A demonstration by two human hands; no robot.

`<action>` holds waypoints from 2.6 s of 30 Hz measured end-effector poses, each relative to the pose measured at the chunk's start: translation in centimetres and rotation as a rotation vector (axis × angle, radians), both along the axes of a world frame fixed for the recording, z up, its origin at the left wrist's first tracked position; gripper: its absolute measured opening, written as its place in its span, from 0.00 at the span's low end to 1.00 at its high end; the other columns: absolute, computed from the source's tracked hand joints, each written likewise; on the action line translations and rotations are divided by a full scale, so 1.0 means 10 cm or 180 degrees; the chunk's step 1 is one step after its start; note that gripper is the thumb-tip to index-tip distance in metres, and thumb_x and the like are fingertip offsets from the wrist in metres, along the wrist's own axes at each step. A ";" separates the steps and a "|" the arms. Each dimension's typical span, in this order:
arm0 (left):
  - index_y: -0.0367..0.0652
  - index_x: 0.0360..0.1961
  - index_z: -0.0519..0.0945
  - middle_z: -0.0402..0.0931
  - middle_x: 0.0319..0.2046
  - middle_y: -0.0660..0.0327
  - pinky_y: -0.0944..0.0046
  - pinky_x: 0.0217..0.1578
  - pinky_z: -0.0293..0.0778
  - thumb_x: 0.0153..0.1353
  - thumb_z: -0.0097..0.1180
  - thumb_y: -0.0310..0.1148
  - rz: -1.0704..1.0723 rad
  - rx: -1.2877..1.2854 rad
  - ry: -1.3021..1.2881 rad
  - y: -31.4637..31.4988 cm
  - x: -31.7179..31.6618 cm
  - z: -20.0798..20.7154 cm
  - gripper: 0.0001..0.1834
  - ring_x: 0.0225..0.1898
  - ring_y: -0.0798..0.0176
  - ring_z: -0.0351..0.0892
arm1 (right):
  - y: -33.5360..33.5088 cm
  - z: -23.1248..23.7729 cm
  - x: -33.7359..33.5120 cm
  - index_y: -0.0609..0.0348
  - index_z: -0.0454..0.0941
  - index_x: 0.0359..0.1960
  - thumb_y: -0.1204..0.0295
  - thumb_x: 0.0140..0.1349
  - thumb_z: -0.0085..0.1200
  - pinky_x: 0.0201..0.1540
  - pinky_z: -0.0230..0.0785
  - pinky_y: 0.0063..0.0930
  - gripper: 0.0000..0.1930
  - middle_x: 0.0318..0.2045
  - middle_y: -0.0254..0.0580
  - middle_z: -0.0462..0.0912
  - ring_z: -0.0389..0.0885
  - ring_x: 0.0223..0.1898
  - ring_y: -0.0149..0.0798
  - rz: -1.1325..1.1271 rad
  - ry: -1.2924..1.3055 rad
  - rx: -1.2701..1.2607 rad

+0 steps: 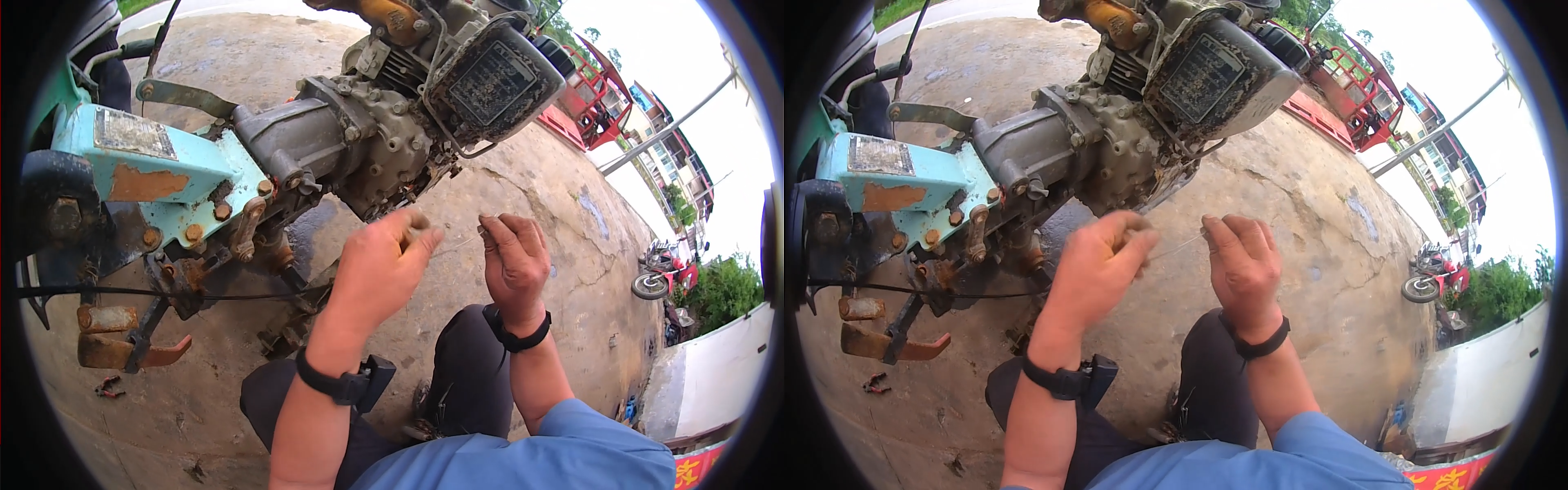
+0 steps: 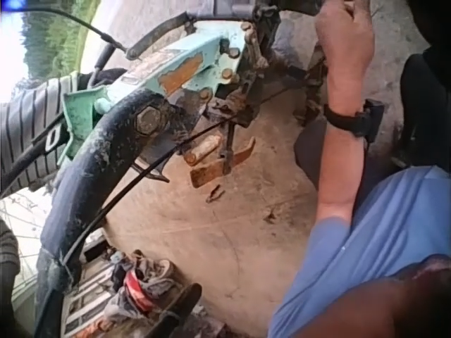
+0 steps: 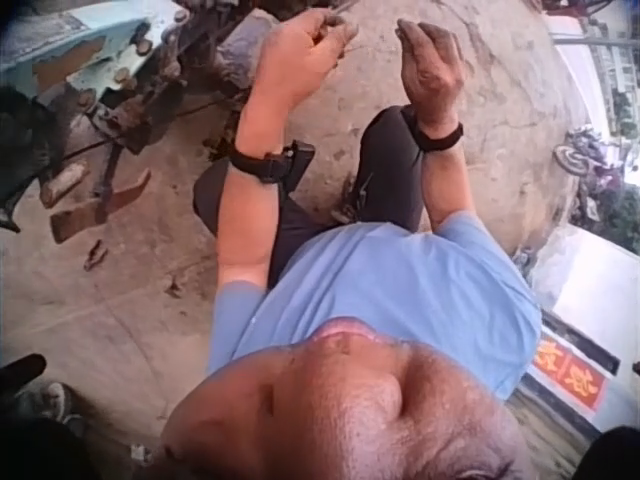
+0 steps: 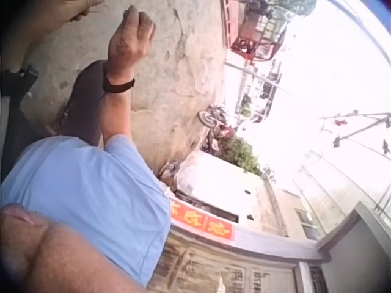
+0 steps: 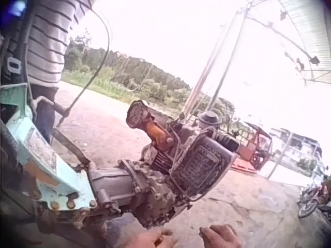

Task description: Repairing and adjusting the control cable on a small tiller machine.

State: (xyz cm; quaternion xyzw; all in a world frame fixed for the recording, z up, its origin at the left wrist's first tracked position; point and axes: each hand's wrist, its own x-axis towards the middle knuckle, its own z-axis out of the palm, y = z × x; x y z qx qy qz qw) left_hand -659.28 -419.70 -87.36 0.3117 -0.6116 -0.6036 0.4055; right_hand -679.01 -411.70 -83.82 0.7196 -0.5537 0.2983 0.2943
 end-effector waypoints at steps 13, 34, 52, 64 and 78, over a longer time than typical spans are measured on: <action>0.35 0.50 0.84 0.86 0.35 0.47 0.51 0.36 0.78 0.62 0.70 0.29 0.2272 -0.2092 -0.0599 -0.36 -0.76 -0.22 0.16 0.36 0.42 0.86 | 0.18 0.23 -0.12 0.61 0.90 0.45 0.87 0.53 0.71 0.37 0.77 0.31 0.17 0.35 0.39 0.82 0.82 0.36 0.39 0.0196 -0.0249 -0.0617; 0.38 0.41 0.83 0.82 0.32 0.50 0.47 0.36 0.79 0.60 0.69 0.28 0.2019 -0.2657 -0.1056 -0.44 -0.59 0.03 0.11 0.35 0.41 0.84 | -0.25 -0.05 -0.02 0.65 0.87 0.52 0.78 0.73 0.62 0.43 0.79 0.23 0.10 0.51 0.42 0.86 0.83 0.40 0.28 0.1140 -0.3584 -0.0021; 0.40 0.44 0.86 0.85 0.39 0.44 0.44 0.43 0.80 0.65 0.61 0.30 0.0088 -0.1882 -0.1871 -0.16 -0.48 -0.50 0.09 0.41 0.35 0.84 | -0.61 -0.08 0.09 0.63 0.88 0.52 0.73 0.75 0.62 0.36 0.73 0.19 0.10 0.33 0.33 0.88 0.80 0.30 0.22 0.1037 -0.3959 0.0335; 0.33 0.49 0.86 0.85 0.32 0.55 0.60 0.39 0.77 0.72 0.60 0.35 -0.0598 -0.0748 -0.1140 -0.33 -0.01 -0.05 0.15 0.34 0.63 0.83 | -0.81 -0.07 0.25 0.63 0.88 0.50 0.75 0.74 0.61 0.33 0.75 0.21 0.09 0.30 0.36 0.89 0.82 0.29 0.23 0.0503 -0.3603 -0.0125; 0.33 0.45 0.85 0.85 0.29 0.60 0.63 0.37 0.77 0.74 0.62 0.38 -0.0886 -0.0679 -0.0638 -0.27 -0.01 0.10 0.15 0.31 0.67 0.80 | -1.03 -0.03 0.36 0.55 0.88 0.50 0.79 0.66 0.64 0.40 0.80 0.37 0.12 0.41 0.52 0.89 0.88 0.38 0.56 0.0095 -0.1498 -0.0642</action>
